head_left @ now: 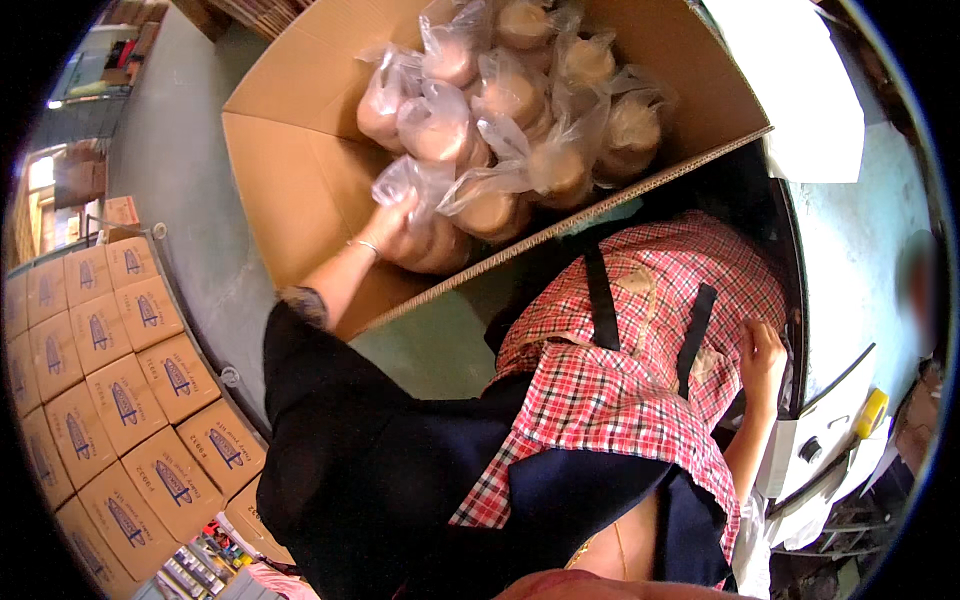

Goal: The person applies a label to a water jug, fits a top section onto the jugs, and places the assembled items into a plastic bag and then into a box.

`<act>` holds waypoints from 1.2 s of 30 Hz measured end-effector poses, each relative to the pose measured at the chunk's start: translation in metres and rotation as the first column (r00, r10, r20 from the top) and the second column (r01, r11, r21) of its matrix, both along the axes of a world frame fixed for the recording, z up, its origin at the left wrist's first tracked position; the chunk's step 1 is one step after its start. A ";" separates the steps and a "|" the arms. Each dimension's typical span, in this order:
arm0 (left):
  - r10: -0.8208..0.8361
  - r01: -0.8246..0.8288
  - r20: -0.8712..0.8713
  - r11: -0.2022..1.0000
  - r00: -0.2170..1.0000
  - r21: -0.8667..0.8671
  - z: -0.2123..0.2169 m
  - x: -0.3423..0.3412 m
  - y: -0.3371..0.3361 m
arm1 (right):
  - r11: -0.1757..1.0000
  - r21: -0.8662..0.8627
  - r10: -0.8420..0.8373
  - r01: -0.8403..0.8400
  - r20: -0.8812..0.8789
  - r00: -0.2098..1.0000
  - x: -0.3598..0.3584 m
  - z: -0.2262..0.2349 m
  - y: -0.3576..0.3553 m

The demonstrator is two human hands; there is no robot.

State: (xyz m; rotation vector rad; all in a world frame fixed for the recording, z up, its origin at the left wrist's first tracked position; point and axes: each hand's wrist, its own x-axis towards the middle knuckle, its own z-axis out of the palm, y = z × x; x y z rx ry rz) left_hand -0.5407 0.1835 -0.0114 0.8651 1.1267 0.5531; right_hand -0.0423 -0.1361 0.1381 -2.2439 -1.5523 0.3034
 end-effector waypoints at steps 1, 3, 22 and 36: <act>0.009 0.014 -0.228 0.995 0.974 0.097 -0.022 0.000 -0.011 | 0.998 -0.052 -0.035 0.034 -0.018 0.999 0.000 -0.004 0.000; -0.091 0.372 -0.623 0.865 0.777 0.336 -0.056 -0.001 -0.026 | 0.998 -0.066 0.014 -0.017 -0.053 0.999 0.003 -0.004 -0.004; -0.099 0.467 -0.507 0.570 0.856 0.676 0.152 0.340 0.059 | 0.242 0.466 -0.905 0.851 0.426 0.024 0.528 0.039 -0.082; -0.681 0.373 -0.106 0.259 0.725 0.891 0.214 0.586 -0.036 | 0.355 0.284 -0.930 0.890 0.199 0.308 0.400 0.052 -0.146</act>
